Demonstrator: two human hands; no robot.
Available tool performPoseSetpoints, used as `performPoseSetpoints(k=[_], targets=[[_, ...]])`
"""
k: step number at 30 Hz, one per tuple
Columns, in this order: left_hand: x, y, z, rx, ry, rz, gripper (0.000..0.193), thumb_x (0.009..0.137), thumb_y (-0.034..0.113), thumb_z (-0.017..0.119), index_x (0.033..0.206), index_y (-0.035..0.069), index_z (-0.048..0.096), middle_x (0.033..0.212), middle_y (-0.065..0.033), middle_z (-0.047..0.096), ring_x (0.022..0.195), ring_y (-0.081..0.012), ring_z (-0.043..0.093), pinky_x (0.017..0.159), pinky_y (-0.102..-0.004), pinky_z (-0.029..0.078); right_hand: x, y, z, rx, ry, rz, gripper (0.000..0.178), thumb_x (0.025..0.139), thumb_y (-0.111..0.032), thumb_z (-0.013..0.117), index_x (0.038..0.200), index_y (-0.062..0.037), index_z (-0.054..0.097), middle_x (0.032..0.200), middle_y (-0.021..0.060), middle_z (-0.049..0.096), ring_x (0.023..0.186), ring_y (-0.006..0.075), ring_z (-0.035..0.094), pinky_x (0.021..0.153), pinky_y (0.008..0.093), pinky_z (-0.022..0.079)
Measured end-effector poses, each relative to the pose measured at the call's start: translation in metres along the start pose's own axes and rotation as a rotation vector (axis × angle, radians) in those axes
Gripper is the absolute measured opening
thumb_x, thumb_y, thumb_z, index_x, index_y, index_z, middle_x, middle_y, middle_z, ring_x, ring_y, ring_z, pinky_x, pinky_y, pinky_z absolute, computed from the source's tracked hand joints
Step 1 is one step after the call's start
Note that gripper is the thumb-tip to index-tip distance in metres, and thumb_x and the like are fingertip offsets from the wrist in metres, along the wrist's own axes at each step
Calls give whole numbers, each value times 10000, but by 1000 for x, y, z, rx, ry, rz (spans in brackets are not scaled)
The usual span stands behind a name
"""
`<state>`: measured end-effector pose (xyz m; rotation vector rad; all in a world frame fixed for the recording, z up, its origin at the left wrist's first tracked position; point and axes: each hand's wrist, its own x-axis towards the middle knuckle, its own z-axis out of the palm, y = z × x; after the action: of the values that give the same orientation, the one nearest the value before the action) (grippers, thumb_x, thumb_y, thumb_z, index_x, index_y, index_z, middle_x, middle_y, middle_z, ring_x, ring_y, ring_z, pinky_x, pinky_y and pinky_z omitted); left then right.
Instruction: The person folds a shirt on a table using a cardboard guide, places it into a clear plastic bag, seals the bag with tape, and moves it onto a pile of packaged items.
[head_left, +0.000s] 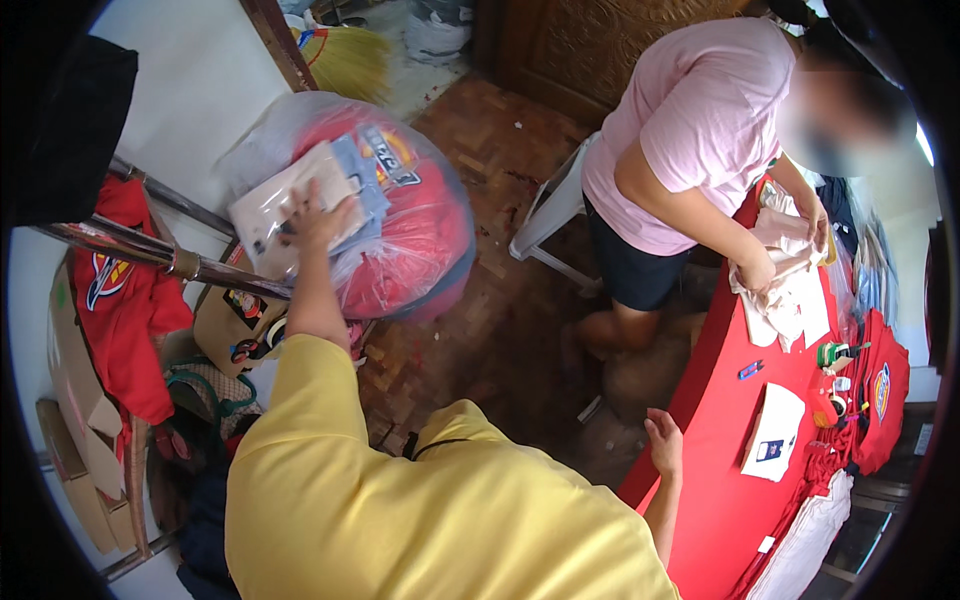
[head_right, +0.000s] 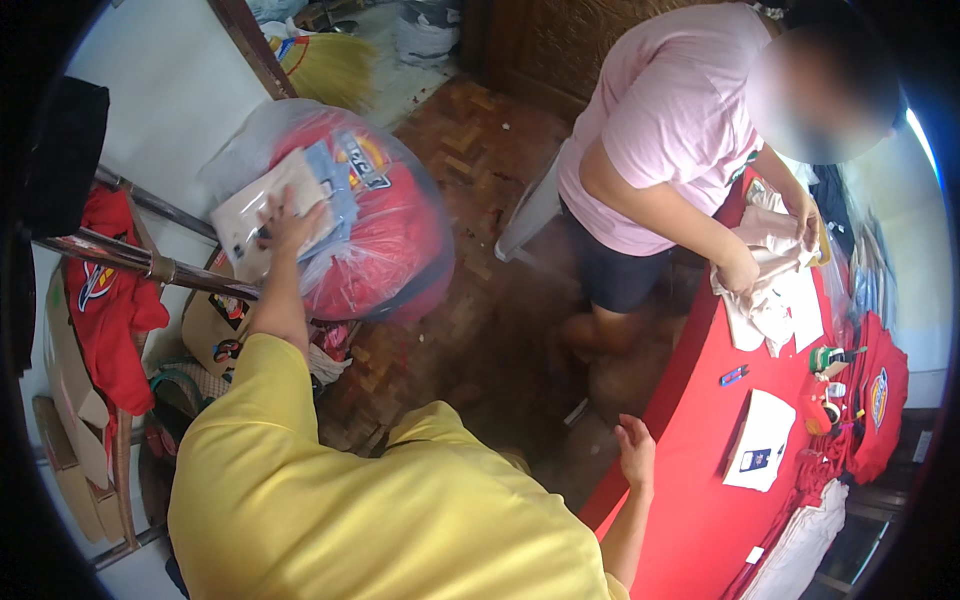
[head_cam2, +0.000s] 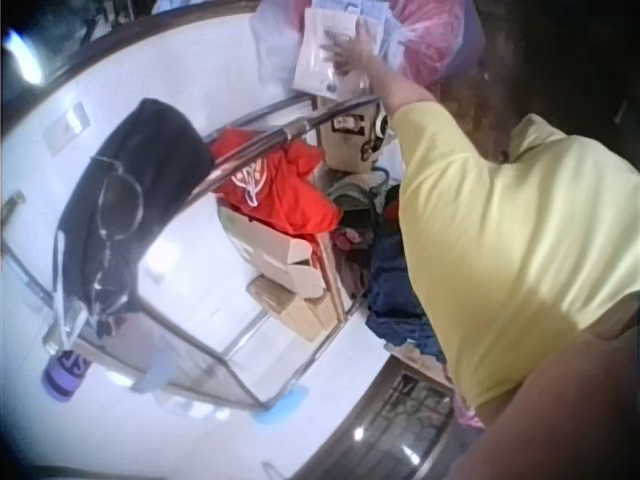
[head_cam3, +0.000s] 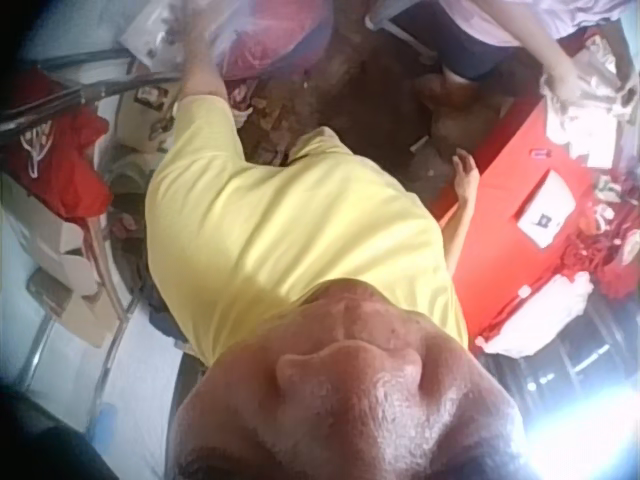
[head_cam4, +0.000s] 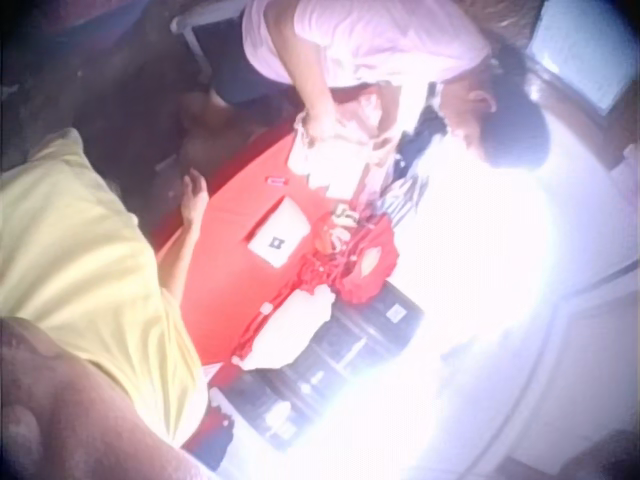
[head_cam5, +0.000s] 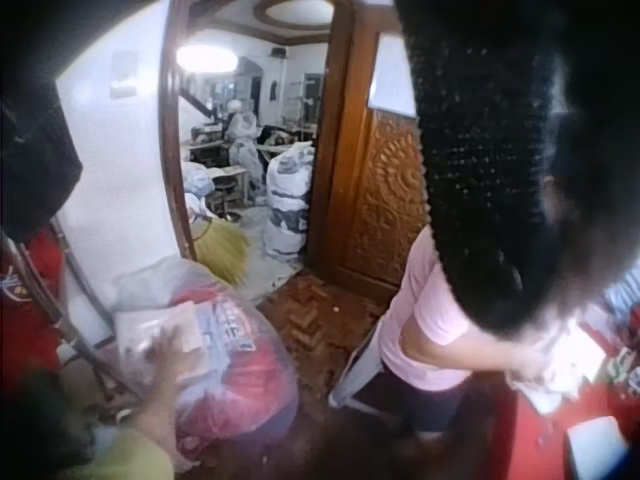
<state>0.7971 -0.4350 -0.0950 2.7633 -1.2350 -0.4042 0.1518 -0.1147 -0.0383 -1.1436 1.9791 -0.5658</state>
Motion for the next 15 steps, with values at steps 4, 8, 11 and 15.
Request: performPoseSetpoints(k=[4,8,11,15], targets=[[17,-49,19,-109,160,62,998,727,798,556,1537,406,123,1633,-69,-9,1483,-392,-20,1089,-729,48,7,-4,-3,-73,-65,16,284,941,-103,601,1197,20,600,1093,103,672,1019,159,623,894,290,479],[-2,4,-6,-67,123,68,967,732,778,566,1532,399,175,1630,-90,5,1479,-406,-14,1085,-732,31,5,-4,-8,-128,-106,15,286,942,-107,601,1201,14,601,1095,100,669,1007,157,624,892,294,480],[-11,30,-28,28,89,79,977,728,767,581,1534,365,201,1627,-101,32,1479,-402,9,1083,-731,30,-2,-6,-6,-108,-59,4,287,941,-109,604,1202,11,602,1087,98,672,1004,156,624,883,298,482],[5,46,-21,94,116,37,1061,720,751,603,1550,237,185,1616,-130,99,1480,-389,38,1101,-700,38,-4,-16,-4,-109,-64,-40,289,933,-119,617,1192,9,610,1075,100,676,997,163,629,879,303,488]])
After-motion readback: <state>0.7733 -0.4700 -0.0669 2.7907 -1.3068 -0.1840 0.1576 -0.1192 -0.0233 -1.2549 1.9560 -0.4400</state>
